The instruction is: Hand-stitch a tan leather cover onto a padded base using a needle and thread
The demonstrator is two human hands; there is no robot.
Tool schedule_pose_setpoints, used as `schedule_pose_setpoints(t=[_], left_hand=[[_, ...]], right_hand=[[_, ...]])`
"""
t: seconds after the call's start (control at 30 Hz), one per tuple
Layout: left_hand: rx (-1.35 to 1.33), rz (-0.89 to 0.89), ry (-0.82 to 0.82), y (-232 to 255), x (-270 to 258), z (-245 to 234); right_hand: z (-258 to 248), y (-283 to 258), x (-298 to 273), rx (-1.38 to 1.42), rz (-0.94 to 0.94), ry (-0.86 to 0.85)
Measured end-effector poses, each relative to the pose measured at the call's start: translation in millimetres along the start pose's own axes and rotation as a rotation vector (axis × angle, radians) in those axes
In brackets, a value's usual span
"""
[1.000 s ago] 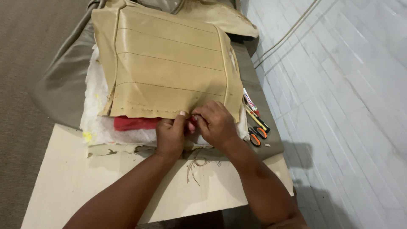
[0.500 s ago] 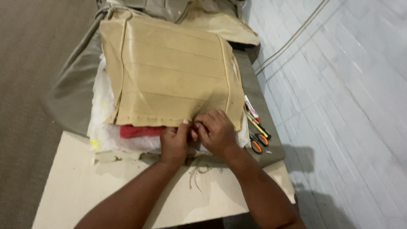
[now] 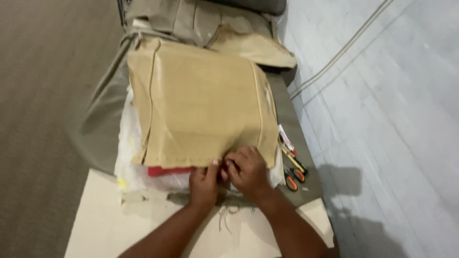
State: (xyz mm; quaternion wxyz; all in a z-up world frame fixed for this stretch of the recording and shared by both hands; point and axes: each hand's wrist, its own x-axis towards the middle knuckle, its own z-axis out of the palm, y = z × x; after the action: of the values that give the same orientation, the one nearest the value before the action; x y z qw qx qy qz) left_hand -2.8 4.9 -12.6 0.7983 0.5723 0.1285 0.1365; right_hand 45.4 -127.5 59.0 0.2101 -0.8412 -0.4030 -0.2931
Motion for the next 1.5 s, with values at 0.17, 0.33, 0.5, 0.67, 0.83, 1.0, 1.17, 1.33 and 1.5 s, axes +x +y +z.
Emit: schedule_pose_setpoints(t=[0.17, 0.33, 0.5, 0.67, 0.83, 1.0, 1.17, 1.33, 1.5], left_hand=[[0.001, -0.037, 0.043, 14, -5, 7], [-0.101, -0.123, 0.021, 14, -7, 7], [0.021, -0.087, 0.019, 15, -5, 6], [-0.113, -0.206, 0.04, -3, -7, 8], [0.128, -0.152, 0.008, -3, 1, 4], [0.067, -0.248, 0.054, -1, -3, 4], [-0.02, -0.375, 0.09, 13, -3, 10], [0.027, -0.185, 0.009, -3, -1, 3], [0.004, -0.352, 0.036, 9, -3, 6]], right_hand=[[-13, -17, 17, -0.005, 0.0, 0.01], [-14, -17, 21, 0.018, 0.043, 0.014], [-13, -10, 23, 0.087, 0.068, -0.014], [-16, -12, 29, 0.058, 0.074, 0.014], [-12, -7, 33, 0.057, 0.049, -0.003], [-16, -11, 39, 0.078, 0.056, 0.051], [-16, -13, 45, 0.08, 0.077, 0.05], [-16, -12, 43, 0.092, 0.058, 0.042], [-12, -5, 32, 0.087, 0.07, 0.006]])
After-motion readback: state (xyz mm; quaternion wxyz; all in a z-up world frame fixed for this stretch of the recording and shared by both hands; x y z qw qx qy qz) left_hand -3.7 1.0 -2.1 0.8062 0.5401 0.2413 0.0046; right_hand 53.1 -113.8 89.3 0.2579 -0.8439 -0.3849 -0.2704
